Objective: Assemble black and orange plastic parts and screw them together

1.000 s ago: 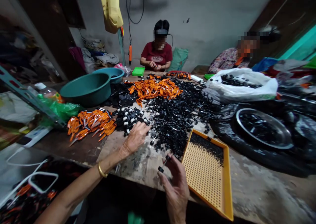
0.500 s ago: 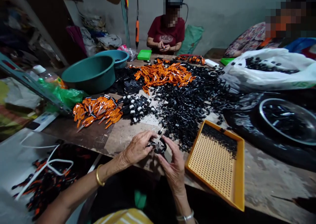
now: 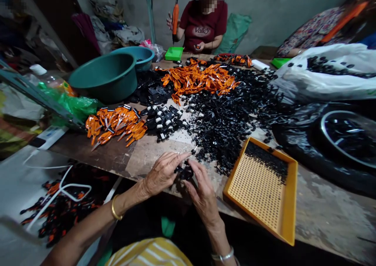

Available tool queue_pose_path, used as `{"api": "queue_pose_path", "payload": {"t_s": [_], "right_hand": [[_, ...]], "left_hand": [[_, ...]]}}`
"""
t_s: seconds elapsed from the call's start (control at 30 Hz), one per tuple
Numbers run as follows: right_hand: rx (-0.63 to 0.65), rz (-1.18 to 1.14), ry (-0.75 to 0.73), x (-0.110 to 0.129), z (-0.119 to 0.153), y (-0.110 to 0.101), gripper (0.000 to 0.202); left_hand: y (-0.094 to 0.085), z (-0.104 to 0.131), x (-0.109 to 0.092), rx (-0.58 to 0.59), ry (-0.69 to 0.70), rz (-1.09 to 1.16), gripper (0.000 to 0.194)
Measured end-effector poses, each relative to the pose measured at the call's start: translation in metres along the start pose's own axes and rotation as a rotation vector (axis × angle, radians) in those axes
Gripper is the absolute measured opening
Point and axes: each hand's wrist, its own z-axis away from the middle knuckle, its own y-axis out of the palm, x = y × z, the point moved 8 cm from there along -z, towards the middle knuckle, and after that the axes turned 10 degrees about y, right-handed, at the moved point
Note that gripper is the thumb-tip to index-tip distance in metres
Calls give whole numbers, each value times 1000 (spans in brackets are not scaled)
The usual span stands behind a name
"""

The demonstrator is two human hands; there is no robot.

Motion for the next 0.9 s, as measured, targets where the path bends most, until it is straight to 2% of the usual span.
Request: {"api": "queue_pose_path", "payload": {"t_s": [0.1,0.2,0.3,0.37,0.47,0.53,0.6,0.67,0.73,0.8,0.87,0.9], "right_hand": [[80,-10,19,1,1,2,55],[192,-35,9,3,3,2,58],[299,-41,-12,6,8,3,60],[347,-26,-27,9,11,5,61],[421,-14,-36,13,15,11,61],[483,-18,-18,14,17,15,60],[533,-2,-3,15,17,17,58],[547,25,-16,17,13,13,57],[468,45,-22,14,4,2,51],[254,100,45,1,-11,-17,36],[29,249,161,-19,-21,-33,23],[-43,355,209,-28,-24,-36,22]], "left_hand": [[4,8,10,49,-132,176,60],[13,20,24,104,-330,511,53],[26,38,36,139,-567,858,35],[37,50,40,229,-681,968,25],[50,64,36,396,-696,1077,28],[54,68,32,437,-671,1171,31],[56,72,31,418,-673,1233,32],[55,74,33,347,-705,1242,34],[53,75,35,260,-737,1231,35],[49,76,37,189,-761,1224,36],[45,75,39,137,-775,1214,37],[43,74,41,111,-781,1206,37]]}}
